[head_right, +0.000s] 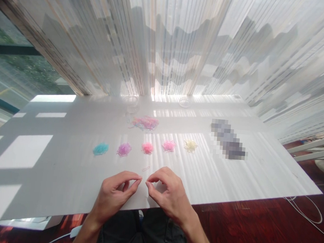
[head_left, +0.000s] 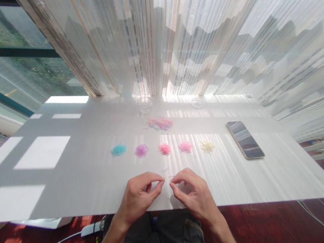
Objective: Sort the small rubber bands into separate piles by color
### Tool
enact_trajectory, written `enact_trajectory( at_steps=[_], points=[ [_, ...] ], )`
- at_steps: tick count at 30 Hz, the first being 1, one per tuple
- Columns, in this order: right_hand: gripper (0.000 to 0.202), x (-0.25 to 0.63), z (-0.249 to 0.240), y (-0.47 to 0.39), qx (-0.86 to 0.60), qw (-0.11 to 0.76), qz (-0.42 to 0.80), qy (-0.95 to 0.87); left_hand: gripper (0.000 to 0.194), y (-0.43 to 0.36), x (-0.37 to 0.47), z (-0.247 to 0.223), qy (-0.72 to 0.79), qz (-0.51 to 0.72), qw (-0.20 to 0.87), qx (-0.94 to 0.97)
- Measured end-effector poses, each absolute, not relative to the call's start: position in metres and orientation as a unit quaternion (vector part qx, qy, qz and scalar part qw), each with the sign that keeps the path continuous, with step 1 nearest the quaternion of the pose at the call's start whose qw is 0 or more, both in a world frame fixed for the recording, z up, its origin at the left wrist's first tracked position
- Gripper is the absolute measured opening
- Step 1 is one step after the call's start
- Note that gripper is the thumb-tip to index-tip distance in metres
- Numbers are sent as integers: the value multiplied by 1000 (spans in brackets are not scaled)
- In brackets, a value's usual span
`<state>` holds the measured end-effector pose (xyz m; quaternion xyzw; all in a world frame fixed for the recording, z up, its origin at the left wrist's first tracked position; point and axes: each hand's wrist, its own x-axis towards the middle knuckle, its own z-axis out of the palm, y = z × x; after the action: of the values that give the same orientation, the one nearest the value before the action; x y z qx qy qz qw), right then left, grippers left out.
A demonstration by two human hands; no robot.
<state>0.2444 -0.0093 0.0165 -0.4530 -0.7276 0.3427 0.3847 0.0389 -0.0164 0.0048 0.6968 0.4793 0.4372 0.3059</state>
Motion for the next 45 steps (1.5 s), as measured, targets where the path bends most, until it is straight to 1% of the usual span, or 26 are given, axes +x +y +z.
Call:
enact_trajectory(
  at_steps=[2,5,8,11,13,17,24,30,33,35,37,40,45],
  points=[
    [8,251,20,-8,-448,365,344,-740,9,-16,38,3,479,432,305,700],
    [11,268,27,1,-463,357,322,-745,8,-17,37,-1,483,418,305,707],
    [19,296,31,21,-538,376,241,-715,10,-17,35,-4,485,399,300,718],
    [30,324,28,45,-641,407,168,-628,11,-17,35,-4,483,388,289,730],
    [36,338,24,58,-680,411,150,-588,11,-17,36,-3,483,384,285,733],
    [38,346,16,68,-698,400,145,-576,12,-16,37,1,487,378,288,733],
    [38,343,14,62,-695,396,139,-583,13,-14,38,2,483,370,288,739],
    [36,338,14,47,-691,401,91,-595,12,-16,37,3,484,366,289,740],
    [31,323,13,35,-669,405,75,-619,11,-16,39,3,489,371,278,739],
    [24,308,13,27,-633,401,99,-655,11,-15,41,3,503,373,249,739],
    [18,292,13,19,-583,386,146,-700,12,-13,44,2,521,372,193,744],
    [13,270,11,13,-511,359,213,-751,14,-11,49,0,546,352,112,752],
    [13,250,8,11,-481,350,225,-772,11,-5,55,0,582,288,80,757]
  ],
)
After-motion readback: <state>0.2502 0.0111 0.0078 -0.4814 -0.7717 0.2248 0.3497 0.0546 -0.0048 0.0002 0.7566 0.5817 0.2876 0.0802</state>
